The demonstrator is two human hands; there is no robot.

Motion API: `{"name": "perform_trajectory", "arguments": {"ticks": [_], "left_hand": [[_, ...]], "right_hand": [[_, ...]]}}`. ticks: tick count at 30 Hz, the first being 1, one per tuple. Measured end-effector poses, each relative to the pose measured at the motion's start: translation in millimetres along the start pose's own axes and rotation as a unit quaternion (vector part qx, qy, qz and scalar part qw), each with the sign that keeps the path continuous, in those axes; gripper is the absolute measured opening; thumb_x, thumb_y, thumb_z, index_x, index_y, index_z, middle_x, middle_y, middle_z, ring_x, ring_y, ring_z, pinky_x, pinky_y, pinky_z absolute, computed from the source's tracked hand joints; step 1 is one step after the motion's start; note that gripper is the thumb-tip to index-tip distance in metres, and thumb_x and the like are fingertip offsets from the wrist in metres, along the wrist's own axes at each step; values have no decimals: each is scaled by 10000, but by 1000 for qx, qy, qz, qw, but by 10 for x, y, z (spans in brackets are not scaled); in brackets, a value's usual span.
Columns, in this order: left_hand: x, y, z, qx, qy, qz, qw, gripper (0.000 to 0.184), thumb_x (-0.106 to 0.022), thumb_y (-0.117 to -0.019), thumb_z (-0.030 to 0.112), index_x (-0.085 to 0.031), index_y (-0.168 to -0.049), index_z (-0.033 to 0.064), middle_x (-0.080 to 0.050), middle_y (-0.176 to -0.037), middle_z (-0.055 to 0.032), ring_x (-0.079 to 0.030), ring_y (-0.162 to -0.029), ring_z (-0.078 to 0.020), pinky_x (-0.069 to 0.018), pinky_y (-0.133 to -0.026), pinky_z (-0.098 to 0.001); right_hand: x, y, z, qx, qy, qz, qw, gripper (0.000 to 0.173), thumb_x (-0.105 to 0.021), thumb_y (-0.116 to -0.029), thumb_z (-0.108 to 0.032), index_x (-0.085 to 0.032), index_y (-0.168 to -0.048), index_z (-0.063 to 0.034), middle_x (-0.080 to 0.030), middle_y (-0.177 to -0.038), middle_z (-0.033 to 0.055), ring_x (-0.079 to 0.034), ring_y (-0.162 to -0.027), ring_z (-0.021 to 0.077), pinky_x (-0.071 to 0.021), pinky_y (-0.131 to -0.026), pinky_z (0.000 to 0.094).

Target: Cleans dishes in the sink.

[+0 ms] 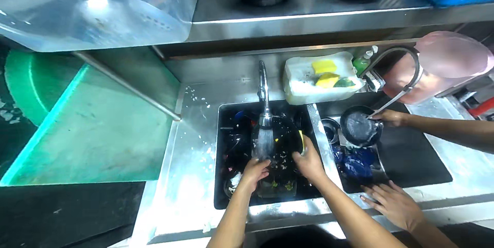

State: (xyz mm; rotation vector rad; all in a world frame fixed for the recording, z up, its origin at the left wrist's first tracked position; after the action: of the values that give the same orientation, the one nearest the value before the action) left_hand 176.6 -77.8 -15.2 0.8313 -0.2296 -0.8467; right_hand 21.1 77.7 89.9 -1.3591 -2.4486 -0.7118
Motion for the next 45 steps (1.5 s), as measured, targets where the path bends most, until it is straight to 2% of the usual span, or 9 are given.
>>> {"name": "perform_trajectory", "arguments": {"ticks": [3, 7, 15, 21, 27, 34, 40, 43, 45], "left_hand": [[61, -144, 137, -54, -118, 65, 989, 423, -681, -998, 226, -570, -1329, -11, -670, -1155, -197, -697, -942, -267, -596, -828, -429], [23, -239, 323, -114, -192, 68, 972, 416, -712, -972, 286, -622, -1279, 20, -676, -1152, -184, -678, -1013, -293, -570, -898, -502], [-321, -231, 182, -46, -94, -18, 994, 763, -770, -891, 111, -354, -1529, 87, -577, -1394, -196, -687, -1110, -324, -631, -848, -486], [-293, -238, 156, -66, -155, -7, 986, 560, -645, -1007, 172, -376, -1476, 25, -644, -1209, -203, -724, -820, -242, -631, -736, -391], [-235, -227, 206, -94, -175, 3, 980, 460, -521, -1080, 242, -401, -1481, 51, -670, -1155, -181, -722, -731, -230, -640, -694, -402], [-288, -187, 172, -83, -135, -57, 986, 591, -655, -962, 67, -366, -1475, 14, -674, -1138, -196, -734, -810, -245, -640, -746, -394], [-202, -225, 239, -92, -201, 47, 974, 466, -647, -1022, 322, -510, -1364, 36, -668, -979, -165, -647, -612, -212, -590, -589, -379], [-154, -260, 247, -99, -169, 76, 978, 483, -611, -1027, 439, -584, -1306, 46, -675, -1015, -183, -674, -716, -261, -594, -640, -436], [-160, -267, 151, -58, -75, 45, 995, 583, -632, -1001, 492, -537, -1419, 98, -659, -1229, -202, -700, -976, -331, -609, -773, -518]], "right_hand": [[131, 20, 39, 17, 29, 42, 999, 716, -705, -863, -46, -441, -1523, -126, -573, -1410, 173, -617, -1227, 303, -543, -991, 540], [301, 36, 159, 10, -20, 80, 997, 695, -677, -859, -18, -472, -1506, -164, -618, -1359, 125, -652, -1155, 258, -575, -916, 518], [339, 8, 391, -10, -145, 102, 984, 656, -671, -837, 2, -540, -1453, -180, -643, -1324, 79, -647, -1166, 204, -590, -912, 469], [235, 82, 426, -25, -125, 89, 988, 666, -673, -833, -20, -523, -1459, -187, -650, -1305, 74, -660, -1136, 190, -597, -890, 448], [220, 80, 466, -29, -147, 98, 984, 649, -676, -825, -18, -534, -1438, -175, -660, -1272, 75, -667, -1113, 189, -604, -871, 440], [264, 84, 457, -30, -130, 97, 986, 649, -670, -829, -23, -533, -1441, -186, -662, -1272, 75, -667, -1115, 190, -601, -877, 449], [200, 112, 538, -44, -163, 94, 981, 618, -671, -841, -33, -522, -1431, -141, -666, -1239, 100, -680, -1079, 195, -609, -860, 432], [183, 88, 600, -66, -223, 87, 969, 567, -658, -854, -18, -535, -1399, -112, -674, -1202, 123, -695, -1029, 224, -618, -818, 438], [151, 83, 666, -88, -257, 64, 960, 548, -664, -866, -31, -533, -1394, -99, -678, -1187, 145, -704, -994, 252, -625, -776, 450]]}}
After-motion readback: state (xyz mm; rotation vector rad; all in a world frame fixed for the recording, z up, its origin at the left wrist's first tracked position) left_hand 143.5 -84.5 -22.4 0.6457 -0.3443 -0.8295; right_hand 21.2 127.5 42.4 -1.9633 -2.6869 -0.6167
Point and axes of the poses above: each hand's wrist, its own y-axis away from the middle knuckle, its own x-axis out of the back of the hand, z = x × y, the point moved 9 cm from there along -y, towards the middle knuckle
